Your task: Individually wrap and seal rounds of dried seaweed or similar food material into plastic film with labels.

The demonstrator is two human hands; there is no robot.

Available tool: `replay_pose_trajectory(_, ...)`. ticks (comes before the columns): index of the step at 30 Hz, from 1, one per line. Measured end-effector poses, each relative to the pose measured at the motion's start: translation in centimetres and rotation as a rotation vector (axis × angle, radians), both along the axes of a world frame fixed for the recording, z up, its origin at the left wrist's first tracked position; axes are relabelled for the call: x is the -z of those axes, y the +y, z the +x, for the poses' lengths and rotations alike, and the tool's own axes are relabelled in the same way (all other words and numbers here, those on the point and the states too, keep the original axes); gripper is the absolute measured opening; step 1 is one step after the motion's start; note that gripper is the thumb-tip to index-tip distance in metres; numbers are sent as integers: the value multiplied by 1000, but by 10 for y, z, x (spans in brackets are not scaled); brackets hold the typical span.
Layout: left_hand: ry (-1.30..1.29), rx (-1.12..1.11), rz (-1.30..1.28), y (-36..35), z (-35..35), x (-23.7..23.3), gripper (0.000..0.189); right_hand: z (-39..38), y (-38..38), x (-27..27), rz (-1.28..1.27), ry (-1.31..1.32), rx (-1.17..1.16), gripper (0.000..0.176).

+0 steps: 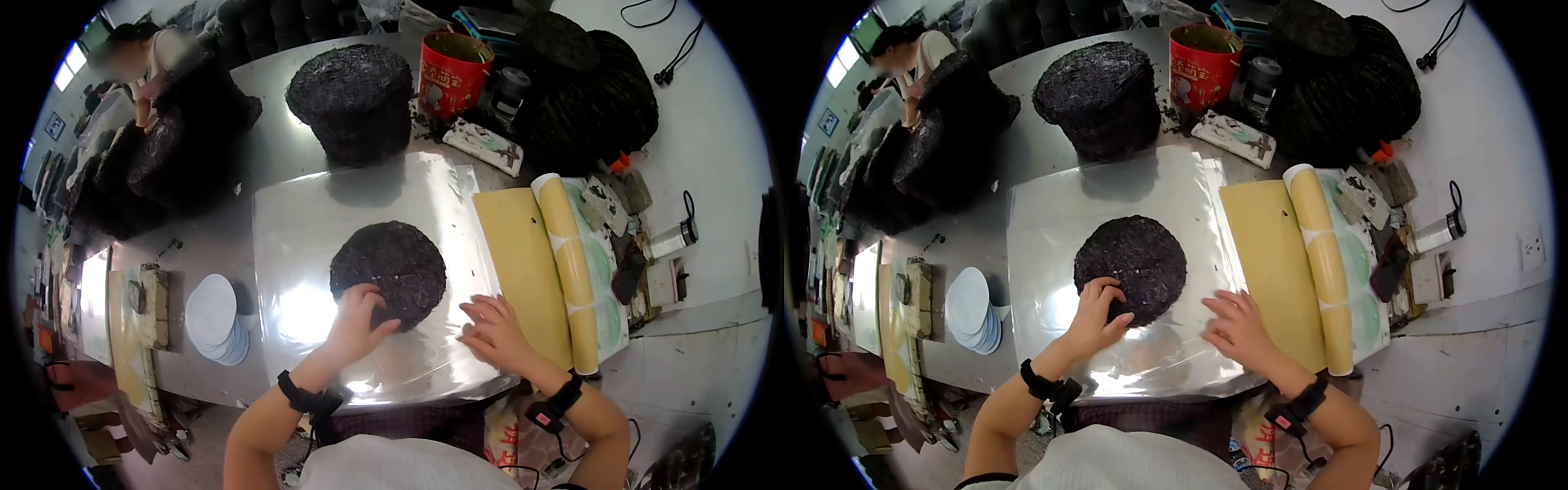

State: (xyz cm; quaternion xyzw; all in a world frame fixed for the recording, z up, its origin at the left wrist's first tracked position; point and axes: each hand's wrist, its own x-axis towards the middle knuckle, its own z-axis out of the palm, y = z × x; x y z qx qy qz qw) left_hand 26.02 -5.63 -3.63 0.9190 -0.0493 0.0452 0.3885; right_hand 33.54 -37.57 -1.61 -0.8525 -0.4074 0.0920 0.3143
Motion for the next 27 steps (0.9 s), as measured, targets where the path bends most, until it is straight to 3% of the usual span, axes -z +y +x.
replay_pose_trajectory(4, 182, 119, 41, 12, 13, -22, 34, 35, 113, 4, 144, -236, 90, 20)
replay_pose_trajectory(6, 128, 85, 39, 18, 21, -4, 23, 48, 162, 10, 179, -378, 220, 22)
replay_pose_trajectory(8, 189, -73, -3, 15, 31, 2, 18, 30, 178, -1, 217, -350, 305, 68)
replay_pose_trajectory(9, 121, -168, 43, 12, 33, 12, 15, 15, 175, -6, 225, -314, 328, 75)
replay_pose_trajectory(13, 502, -238, -15, 6, 53, -30, 22, -24, 147, 14, 45, -132, 413, 89)
replay_pose_trajectory(16, -241, -334, -56, -10, 25, -25, 33, -25, 138, 31, -108, -140, 310, 85)
replay_pose_trajectory(18, -320, -77, 125, -19, -24, -39, 48, -25, 138, 36, -162, -210, 283, 74)
replay_pose_trajectory(20, -100, 6, 220, -27, -58, -42, 61, -25, 135, 39, -218, -266, 225, 69)
replay_pose_trajectory(21, -7, -52, 321, -27, -66, -35, 76, -26, 136, 36, -256, -271, 254, 61)
replay_pose_trajectory(24, 171, -138, 522, -19, -70, -22, 85, -29, 139, 21, -175, -319, 352, 57)
replay_pose_trajectory(27, 202, -108, 440, -15, -61, -20, 86, -24, 137, 32, -102, -259, 266, 55)
